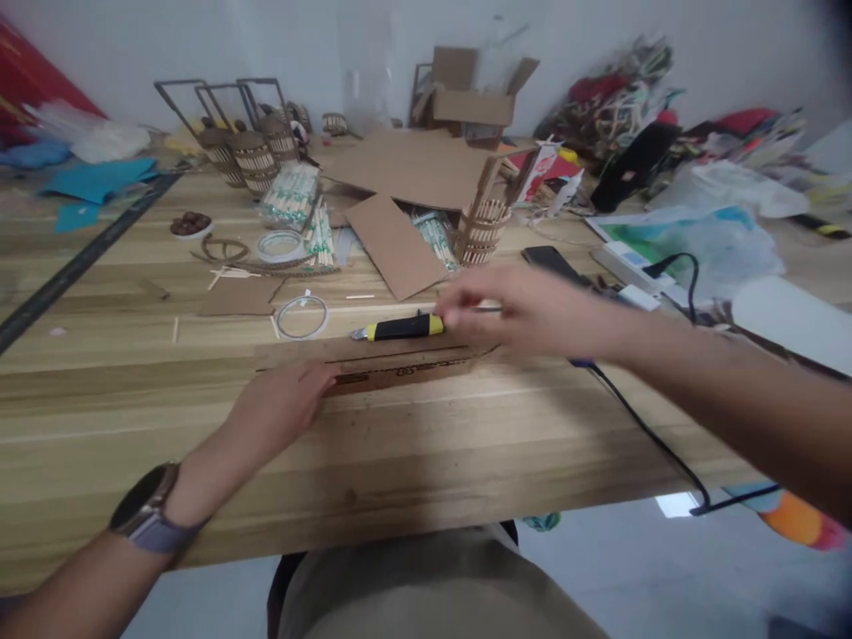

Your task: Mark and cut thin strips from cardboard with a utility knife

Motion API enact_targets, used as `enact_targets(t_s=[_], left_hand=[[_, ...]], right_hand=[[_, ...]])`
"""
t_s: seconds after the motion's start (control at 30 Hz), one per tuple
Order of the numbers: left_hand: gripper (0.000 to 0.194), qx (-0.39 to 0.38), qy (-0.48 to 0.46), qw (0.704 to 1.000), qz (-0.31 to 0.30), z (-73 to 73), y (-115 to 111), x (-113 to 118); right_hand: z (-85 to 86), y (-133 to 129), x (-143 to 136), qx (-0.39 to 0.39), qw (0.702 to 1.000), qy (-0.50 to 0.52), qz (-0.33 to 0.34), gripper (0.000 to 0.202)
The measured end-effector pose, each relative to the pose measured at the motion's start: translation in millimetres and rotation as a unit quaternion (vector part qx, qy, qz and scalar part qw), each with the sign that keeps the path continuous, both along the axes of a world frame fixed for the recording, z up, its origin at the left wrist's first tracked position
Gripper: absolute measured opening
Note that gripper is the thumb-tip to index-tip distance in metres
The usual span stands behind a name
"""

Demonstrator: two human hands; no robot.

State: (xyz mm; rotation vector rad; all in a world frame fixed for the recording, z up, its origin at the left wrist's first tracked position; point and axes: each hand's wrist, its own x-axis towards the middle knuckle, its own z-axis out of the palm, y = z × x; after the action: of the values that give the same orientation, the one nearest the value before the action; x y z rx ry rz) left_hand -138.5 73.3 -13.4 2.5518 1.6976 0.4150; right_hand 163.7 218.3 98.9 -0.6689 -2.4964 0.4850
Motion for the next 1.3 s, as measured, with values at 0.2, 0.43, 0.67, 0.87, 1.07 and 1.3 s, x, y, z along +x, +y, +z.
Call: enact_targets(t_s=[0.2, 0.43, 0.67, 0.87, 1.07, 1.3], left_hand=[[0.029, -0.084, -0.046, 0.995, -0.002, 20.8, 5.9, -27.8], [0.024, -0.074, -0.026, 0.997, 0.028, 17.3, 4.7, -19.6], [0.022, -0.036, -0.007, 0.999, 0.022, 12.6, 7.0, -12.4], [0.040, 0.010, 0.070, 0.997, 0.023, 3.1, -4.8, -9.0], [0.041, 0.046, 0.101, 0.992, 0.058, 0.1, -29.2, -15.4], [0.042, 0.075, 0.202, 0.976, 0.014, -1.1, -48.7, -5.5]], right_hand=[[-53.7, -15.4, -23.4, -0.084, 0.964, -0.246, 0.064, 0.021], [-71.7, -11.9, -49.8, -0.103, 0.969, -0.219, 0.049, 0.023], [-89.0, -9.6, -47.3, -0.052, 0.978, -0.188, 0.074, 0.020], [-104.3, -14.2, -44.4, 0.102, 0.964, -0.226, 0.092, 0.023], [-106.8, -21.3, -40.0, 0.187, 0.951, -0.231, 0.085, 0.022], [-112.7, -32.0, -35.4, 0.278, 0.930, -0.210, 0.114, 0.021]])
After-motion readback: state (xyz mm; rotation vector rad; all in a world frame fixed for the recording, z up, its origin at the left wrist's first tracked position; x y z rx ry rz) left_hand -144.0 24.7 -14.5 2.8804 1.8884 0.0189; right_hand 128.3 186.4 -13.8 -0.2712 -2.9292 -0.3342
